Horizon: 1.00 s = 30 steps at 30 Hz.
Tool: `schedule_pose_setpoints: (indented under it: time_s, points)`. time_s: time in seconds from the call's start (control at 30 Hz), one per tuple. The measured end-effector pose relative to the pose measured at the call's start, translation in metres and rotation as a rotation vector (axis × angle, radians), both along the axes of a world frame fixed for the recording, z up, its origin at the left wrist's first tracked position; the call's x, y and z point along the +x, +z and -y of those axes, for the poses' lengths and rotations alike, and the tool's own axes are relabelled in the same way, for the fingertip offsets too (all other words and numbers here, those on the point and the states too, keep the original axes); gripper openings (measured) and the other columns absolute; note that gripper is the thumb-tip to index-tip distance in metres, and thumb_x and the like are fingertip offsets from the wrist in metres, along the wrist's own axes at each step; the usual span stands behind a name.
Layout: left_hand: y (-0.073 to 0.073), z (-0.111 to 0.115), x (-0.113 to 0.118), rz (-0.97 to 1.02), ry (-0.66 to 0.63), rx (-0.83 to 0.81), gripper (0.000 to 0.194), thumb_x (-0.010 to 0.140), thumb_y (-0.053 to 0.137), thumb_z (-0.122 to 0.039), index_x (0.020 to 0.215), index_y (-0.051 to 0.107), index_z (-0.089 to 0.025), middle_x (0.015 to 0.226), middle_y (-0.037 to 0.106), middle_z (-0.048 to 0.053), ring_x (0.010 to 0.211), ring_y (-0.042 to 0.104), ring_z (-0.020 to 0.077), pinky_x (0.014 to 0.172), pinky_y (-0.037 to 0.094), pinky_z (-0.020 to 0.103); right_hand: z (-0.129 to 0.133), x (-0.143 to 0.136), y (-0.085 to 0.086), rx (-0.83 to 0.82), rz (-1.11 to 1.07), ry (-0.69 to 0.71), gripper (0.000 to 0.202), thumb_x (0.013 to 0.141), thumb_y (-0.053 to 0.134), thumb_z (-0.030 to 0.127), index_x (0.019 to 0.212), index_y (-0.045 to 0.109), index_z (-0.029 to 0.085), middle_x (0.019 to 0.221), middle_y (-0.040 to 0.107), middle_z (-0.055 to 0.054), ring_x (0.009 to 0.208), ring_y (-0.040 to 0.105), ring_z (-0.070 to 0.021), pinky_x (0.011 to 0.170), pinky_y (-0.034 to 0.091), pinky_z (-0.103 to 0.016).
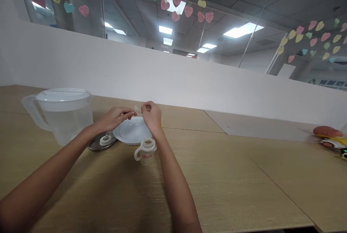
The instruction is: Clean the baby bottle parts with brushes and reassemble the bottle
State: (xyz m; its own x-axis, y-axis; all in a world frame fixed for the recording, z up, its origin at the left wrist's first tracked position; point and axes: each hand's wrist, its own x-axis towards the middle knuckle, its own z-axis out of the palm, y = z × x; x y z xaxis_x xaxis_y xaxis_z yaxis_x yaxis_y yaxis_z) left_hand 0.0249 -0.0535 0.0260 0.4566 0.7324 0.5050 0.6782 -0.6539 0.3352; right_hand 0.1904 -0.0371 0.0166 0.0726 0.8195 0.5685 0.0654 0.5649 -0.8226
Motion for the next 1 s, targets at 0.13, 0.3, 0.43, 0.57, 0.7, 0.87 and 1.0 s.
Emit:
schedule_pose_setpoints:
  time_s: [0.13,0.3,0.43,0.57,0.7,0.87,1.0]
  points:
    - [0.002,-0.002,-0.004,0.019,-0.029,-0.030,0.040,0.087,0.036,-0.046,0.080,0.064,-0.018,0.080,0.068,0.002,0.075,0.058,0.0182,0.066,0.040,0.026,-0.003,0.027,0.010,-0.014,-0.034,-0.065,0.009,0.065,0.058,0.024,0.066,0.063,0.016,0.065,0.063,0.001,0.067,0.057,-0.0134,0.072,0.046,-0.030]
    - [0.008,0.003,-0.001,-0.003,-0.074,-0.005,0.040,0.087,0.038,-0.045,0.073,0.064,-0.018,0.080,0.068,0.003,0.080,0.058,0.0186,0.073,0.040,0.027,-0.005,0.057,0.017,-0.033,-0.130,-0.176,0.016,0.062,0.061,0.030,0.067,0.064,0.015,0.068,0.064,-0.001,0.070,0.055,-0.0141,0.070,0.044,-0.030]
    - [0.012,0.007,0.000,-0.022,-0.077,0.010,0.040,0.086,0.039,-0.045,0.071,0.064,-0.019,0.077,0.068,0.002,0.079,0.058,0.0187,0.073,0.040,0.027,-0.009,0.074,0.020,-0.001,-0.185,-0.236,0.016,0.064,0.060,0.029,0.069,0.063,0.014,0.066,0.061,0.000,0.069,0.055,-0.0130,0.071,0.045,-0.030]
    - [0.012,0.003,-0.012,-0.027,0.000,-0.020,0.040,0.083,0.043,-0.049,0.073,0.068,-0.019,0.079,0.070,0.003,0.079,0.060,0.0201,0.071,0.042,0.027,-0.010,0.111,0.022,0.092,-0.454,-0.456,0.010,0.072,0.053,0.026,0.072,0.053,0.016,0.061,0.055,0.005,0.058,0.057,-0.0089,0.070,0.048,-0.029]
    - [0.011,-0.002,-0.022,0.117,0.051,-0.066,0.040,0.081,0.046,-0.051,0.086,0.070,-0.019,0.092,0.071,0.004,0.086,0.062,0.0213,0.074,0.044,0.027,0.001,0.139,0.026,0.115,-0.579,-0.494,0.009,0.080,0.048,0.026,0.076,0.042,0.020,0.064,0.056,0.004,0.054,0.058,-0.0078,0.064,0.052,-0.027]
    - [0.008,-0.003,-0.018,0.214,0.016,-0.065,0.038,0.080,0.050,-0.050,0.088,0.070,-0.018,0.099,0.071,0.005,0.092,0.061,0.0219,0.082,0.044,0.029,0.021,0.107,0.040,0.235,-0.487,-0.279,0.010,0.083,0.049,0.025,0.080,0.041,0.020,0.069,0.061,0.001,0.059,0.062,-0.0094,0.066,0.054,-0.029]
    - [0.001,-0.010,-0.015,0.235,-0.062,-0.127,0.036,0.082,0.050,-0.048,0.087,0.069,-0.017,0.098,0.071,0.005,0.094,0.062,0.0216,0.084,0.044,0.029,0.037,0.071,0.049,0.359,-0.388,-0.248,0.010,0.084,0.048,0.029,0.083,0.042,0.021,0.064,0.058,0.005,0.053,0.058,-0.0081,0.059,0.054,-0.027]
